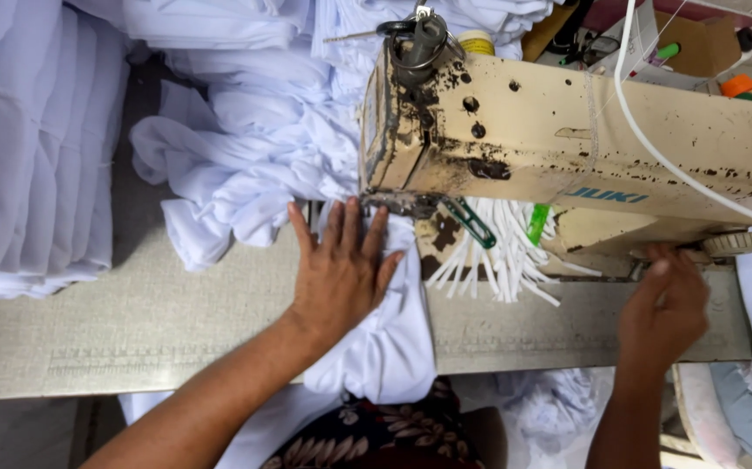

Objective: Sewing elastic bands onto white fabric pieces using an industrial sewing machine

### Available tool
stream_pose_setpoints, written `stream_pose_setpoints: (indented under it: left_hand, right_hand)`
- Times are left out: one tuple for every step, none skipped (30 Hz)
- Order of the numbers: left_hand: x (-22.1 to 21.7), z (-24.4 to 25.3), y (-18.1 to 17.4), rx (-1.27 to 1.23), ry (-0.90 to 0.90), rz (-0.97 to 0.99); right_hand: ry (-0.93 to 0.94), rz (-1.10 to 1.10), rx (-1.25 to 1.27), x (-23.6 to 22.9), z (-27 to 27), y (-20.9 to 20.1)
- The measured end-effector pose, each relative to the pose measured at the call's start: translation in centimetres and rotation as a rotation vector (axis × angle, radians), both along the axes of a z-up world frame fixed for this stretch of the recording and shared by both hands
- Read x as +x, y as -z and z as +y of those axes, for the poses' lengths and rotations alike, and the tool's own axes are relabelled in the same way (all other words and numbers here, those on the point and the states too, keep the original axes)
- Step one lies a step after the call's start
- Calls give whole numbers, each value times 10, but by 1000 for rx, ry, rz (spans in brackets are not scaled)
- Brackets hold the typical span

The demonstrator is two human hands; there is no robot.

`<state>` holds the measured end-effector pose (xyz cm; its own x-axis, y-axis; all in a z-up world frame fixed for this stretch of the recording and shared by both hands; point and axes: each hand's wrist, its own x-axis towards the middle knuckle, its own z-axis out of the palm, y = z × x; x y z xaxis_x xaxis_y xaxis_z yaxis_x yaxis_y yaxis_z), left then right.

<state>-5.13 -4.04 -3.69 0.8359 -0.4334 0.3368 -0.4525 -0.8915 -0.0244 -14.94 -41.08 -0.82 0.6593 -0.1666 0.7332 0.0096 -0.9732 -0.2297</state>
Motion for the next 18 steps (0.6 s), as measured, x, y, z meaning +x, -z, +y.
stream_pose_setpoints:
  left_hand:
    - [0,0,0,20,2,41]
    - [2,2,-2,20,1,34]
    - [4,3,-5,51,9,81]
    - [3,4,-5,82,20,138]
    - [3,6,-6,82,22,140]
    - [4,8,-7,-82,63,15]
    - [6,11,-8,-245,102,-110]
    - [13,17,-6,-246,102,-110]
    - [21,24,-5,-266,192,-94]
    - [29,32,-4,-283,284,-78]
    - [41,38,1,-282,285,-79]
    - [54,44,7,-302,386,-5]
    - [66,51,13,-322,487,69]
    - [71,53,11,-323,489,75]
    - [77,54,10,-370,542,127]
    - [85,55,7,-417,597,170]
    - [89,58,3,-418,600,167]
    - [92,59,-2,-502,610,301]
  right_hand:
    - [8,-36,-19,3,6,-13]
    - [7,-44,-19,12,18,-12]
    - [-66,-34,20,21,31,-10]
    - [-137,-14,60,26,43,-8]
    - [-135,-12,60,37,64,-6]
    - [-246,63,104,51,84,-4]
    - [-357,139,148,65,104,-1]
    - [-358,139,148,78,108,7]
    - [-402,153,92,91,112,15]
    - [-445,166,39,104,117,23]
    - [-445,165,40,112,114,34]
    - [-430,210,7,120,111,46]
    - [-415,256,-26,128,109,58]
    - [-412,261,-24,127,109,58]
    - [-280,349,-100,126,109,59]
    - [-146,427,-180,128,109,57]
    - [-142,425,-181,127,111,57]
    - [-99,385,-213,126,112,57]
